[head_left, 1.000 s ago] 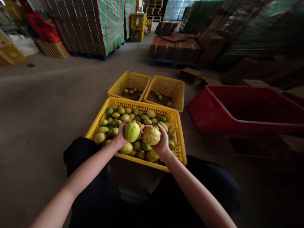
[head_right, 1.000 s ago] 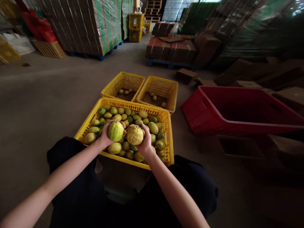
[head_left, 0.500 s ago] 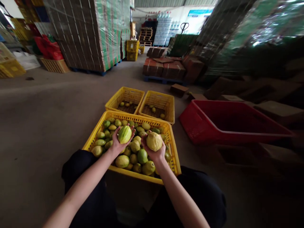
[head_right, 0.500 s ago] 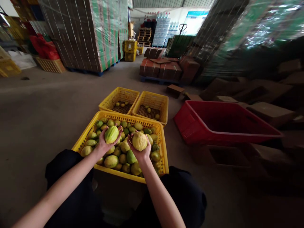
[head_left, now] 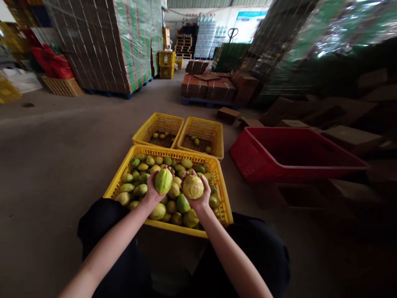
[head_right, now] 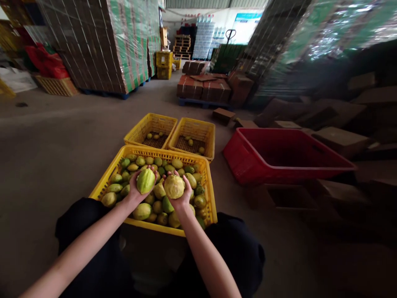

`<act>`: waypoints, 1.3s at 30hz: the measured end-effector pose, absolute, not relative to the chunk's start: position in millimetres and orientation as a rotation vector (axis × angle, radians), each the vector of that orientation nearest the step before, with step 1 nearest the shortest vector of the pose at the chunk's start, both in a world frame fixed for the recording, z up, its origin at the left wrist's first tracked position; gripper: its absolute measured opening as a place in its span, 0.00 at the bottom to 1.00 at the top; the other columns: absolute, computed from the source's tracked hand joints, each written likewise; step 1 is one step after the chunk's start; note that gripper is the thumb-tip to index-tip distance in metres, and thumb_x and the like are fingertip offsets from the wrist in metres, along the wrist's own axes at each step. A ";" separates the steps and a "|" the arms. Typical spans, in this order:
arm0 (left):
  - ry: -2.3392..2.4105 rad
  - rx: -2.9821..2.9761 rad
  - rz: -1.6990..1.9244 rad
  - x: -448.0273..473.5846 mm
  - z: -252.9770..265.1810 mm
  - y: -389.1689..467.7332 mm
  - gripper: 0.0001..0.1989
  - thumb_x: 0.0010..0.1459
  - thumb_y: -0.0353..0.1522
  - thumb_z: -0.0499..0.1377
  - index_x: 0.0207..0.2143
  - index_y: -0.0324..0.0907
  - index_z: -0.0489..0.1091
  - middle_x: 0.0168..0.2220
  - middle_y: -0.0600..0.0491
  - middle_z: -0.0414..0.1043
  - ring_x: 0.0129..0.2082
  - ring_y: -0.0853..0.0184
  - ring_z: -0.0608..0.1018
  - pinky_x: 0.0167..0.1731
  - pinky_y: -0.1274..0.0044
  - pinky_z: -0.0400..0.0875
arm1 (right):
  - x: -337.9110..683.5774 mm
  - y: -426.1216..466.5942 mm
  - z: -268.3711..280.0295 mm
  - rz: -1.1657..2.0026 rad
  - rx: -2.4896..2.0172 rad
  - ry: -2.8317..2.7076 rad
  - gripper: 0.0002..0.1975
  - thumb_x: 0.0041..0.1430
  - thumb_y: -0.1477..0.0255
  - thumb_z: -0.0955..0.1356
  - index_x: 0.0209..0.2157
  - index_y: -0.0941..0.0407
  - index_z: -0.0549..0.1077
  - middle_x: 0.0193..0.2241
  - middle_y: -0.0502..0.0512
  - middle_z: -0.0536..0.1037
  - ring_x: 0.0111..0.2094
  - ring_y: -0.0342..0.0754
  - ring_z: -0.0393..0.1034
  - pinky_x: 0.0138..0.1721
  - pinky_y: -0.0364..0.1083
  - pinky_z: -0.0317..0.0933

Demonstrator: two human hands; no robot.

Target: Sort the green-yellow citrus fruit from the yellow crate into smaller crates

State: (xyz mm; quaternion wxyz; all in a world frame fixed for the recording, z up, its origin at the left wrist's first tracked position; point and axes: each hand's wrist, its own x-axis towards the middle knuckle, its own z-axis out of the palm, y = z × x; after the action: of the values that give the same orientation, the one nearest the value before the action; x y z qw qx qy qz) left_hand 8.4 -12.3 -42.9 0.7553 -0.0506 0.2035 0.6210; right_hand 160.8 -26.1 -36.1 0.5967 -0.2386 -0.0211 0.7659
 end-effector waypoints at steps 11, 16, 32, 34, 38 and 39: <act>0.494 -0.088 1.324 4.3 -47.8 -13.9 0.10 0.53 0.31 0.55 0.37 0.40 0.73 0.33 0.50 0.77 0.35 0.63 0.80 0.39 0.73 0.76 | 160.3 -28.8 -36.9 1.795 -0.548 -0.106 0.09 0.46 0.65 0.70 0.31 0.53 0.73 0.30 0.49 0.80 0.32 0.49 0.77 0.40 0.52 0.72; 0.503 -0.076 1.363 6.7 -46.0 -15.8 0.10 0.53 0.31 0.55 0.35 0.39 0.73 0.32 0.49 0.77 0.36 0.64 0.80 0.40 0.74 0.76 | 161.4 -28.9 -39.4 1.827 -0.584 -0.074 0.11 0.47 0.64 0.68 0.34 0.53 0.74 0.33 0.52 0.81 0.36 0.53 0.76 0.38 0.53 0.72; 0.575 0.088 1.266 1.4 -42.1 -18.3 0.15 0.59 0.36 0.49 0.37 0.41 0.74 0.35 0.50 0.77 0.38 0.62 0.78 0.38 0.71 0.74 | 159.3 -27.0 -46.5 1.868 -0.621 0.065 0.15 0.51 0.66 0.65 0.41 0.55 0.72 0.34 0.55 0.82 0.36 0.53 0.77 0.32 0.49 0.72; 0.537 0.120 1.182 0.7 -35.4 -19.2 0.15 0.58 0.35 0.50 0.39 0.39 0.74 0.36 0.50 0.78 0.35 0.63 0.79 0.35 0.72 0.75 | 161.4 -27.7 -46.1 1.883 -0.594 0.001 0.15 0.52 0.66 0.65 0.41 0.54 0.73 0.35 0.54 0.82 0.34 0.52 0.77 0.30 0.48 0.72; 0.528 0.255 1.012 -2.2 -28.3 -23.0 0.14 0.56 0.35 0.51 0.31 0.36 0.74 0.29 0.49 0.76 0.27 0.63 0.79 0.27 0.73 0.74 | 164.4 -30.4 -42.6 1.913 -0.521 -0.158 0.13 0.53 0.66 0.65 0.39 0.54 0.74 0.33 0.54 0.81 0.32 0.51 0.77 0.31 0.49 0.72; 0.517 0.301 0.977 -3.1 -28.3 -24.2 0.14 0.55 0.35 0.52 0.29 0.36 0.74 0.28 0.49 0.76 0.26 0.62 0.79 0.26 0.72 0.74 | 164.9 -31.2 -41.4 1.921 -0.504 -0.200 0.12 0.53 0.65 0.65 0.38 0.54 0.74 0.32 0.54 0.81 0.32 0.51 0.76 0.31 0.50 0.72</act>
State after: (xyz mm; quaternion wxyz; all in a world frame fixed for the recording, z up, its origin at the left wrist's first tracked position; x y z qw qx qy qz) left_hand -3.1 -24.2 -28.3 0.8404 0.1423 0.2448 0.4620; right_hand 164.9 -31.2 -41.4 0.5418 -0.2120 -0.0844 0.8089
